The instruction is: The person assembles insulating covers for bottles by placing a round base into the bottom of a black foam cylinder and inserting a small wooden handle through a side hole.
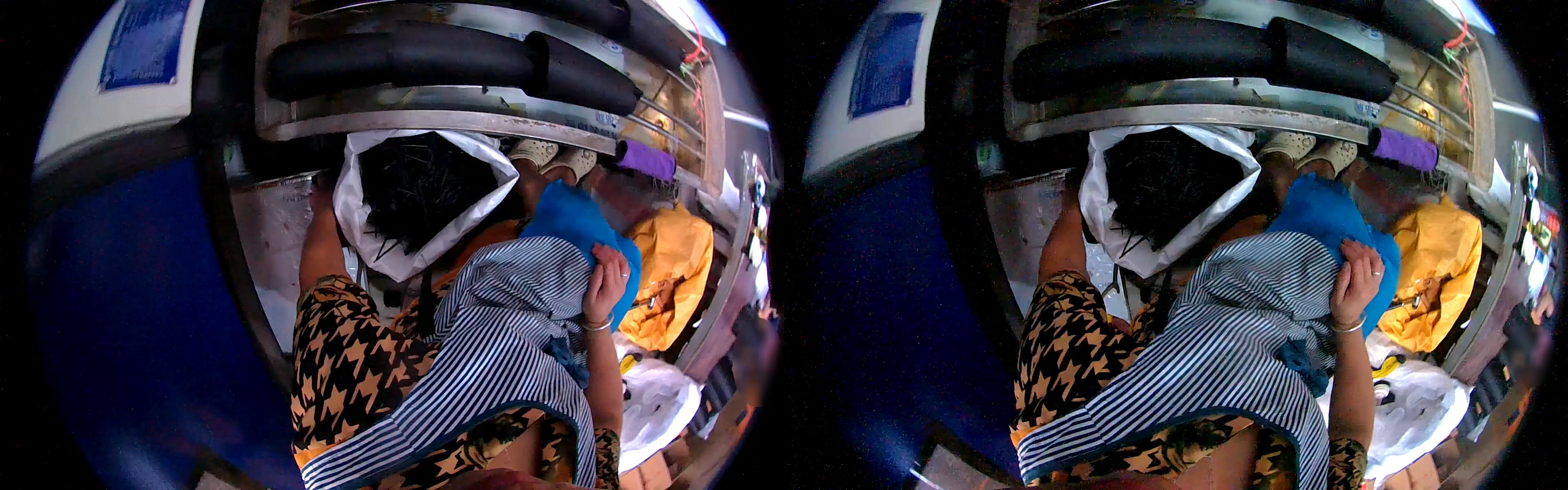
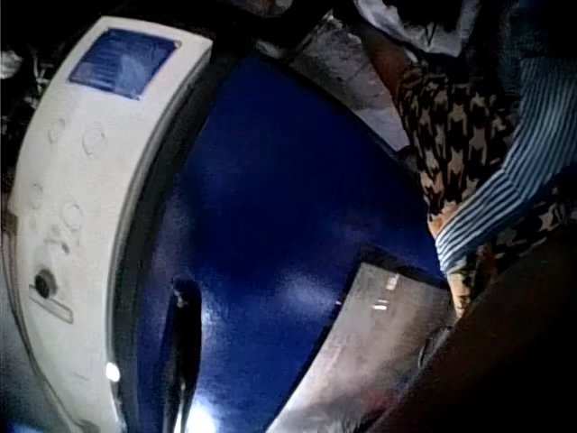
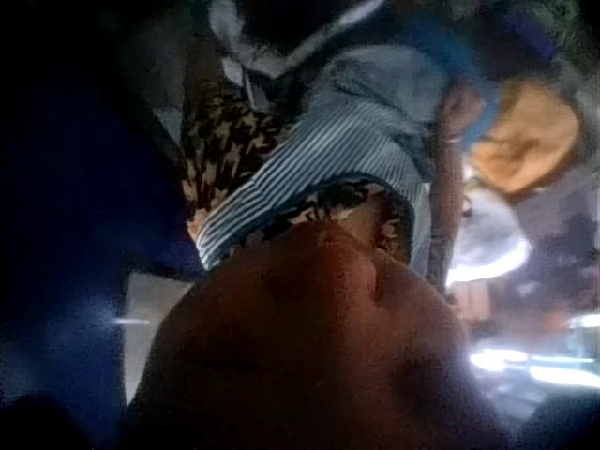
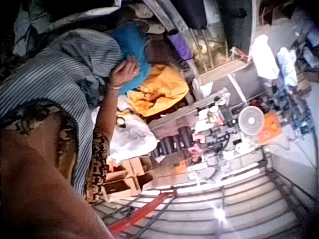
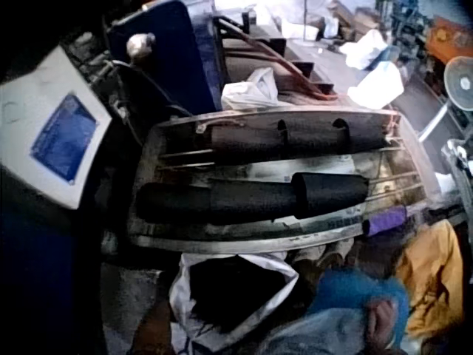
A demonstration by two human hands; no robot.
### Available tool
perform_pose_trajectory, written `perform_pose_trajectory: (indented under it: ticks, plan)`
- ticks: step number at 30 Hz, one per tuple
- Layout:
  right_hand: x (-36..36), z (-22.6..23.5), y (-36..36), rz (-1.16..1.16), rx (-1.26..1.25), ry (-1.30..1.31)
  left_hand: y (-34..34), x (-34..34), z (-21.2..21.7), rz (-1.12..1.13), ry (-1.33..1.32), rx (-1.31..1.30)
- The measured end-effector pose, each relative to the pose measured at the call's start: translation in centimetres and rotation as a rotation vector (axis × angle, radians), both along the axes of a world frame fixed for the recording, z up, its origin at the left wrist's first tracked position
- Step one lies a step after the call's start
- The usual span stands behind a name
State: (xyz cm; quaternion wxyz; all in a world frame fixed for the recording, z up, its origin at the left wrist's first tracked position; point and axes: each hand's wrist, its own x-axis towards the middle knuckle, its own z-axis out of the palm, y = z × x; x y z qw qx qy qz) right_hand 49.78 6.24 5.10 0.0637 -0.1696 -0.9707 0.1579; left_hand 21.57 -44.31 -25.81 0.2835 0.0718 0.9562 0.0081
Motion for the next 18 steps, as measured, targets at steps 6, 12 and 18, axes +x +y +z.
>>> perform_pose_trajectory:
  ticks: [6, 12, 18]
  plan:
    - [1.3, -0.6, 0.4, -0.058, 0.027, -0.032, -0.1, -0.7, -1.6, -0.062, 0.059, 0.059]
    - [-0.2, 0.0, -0.2, -0.030, 0.008, 0.006, -5.0, 10.3, 3.0, -0.028, -0.128, 0.025]
    - [-1.1, 0.8, -0.9, 0.019, 0.067, 0.007, -15.5, 20.6, 6.3, 0.667, 0.342, -0.357]
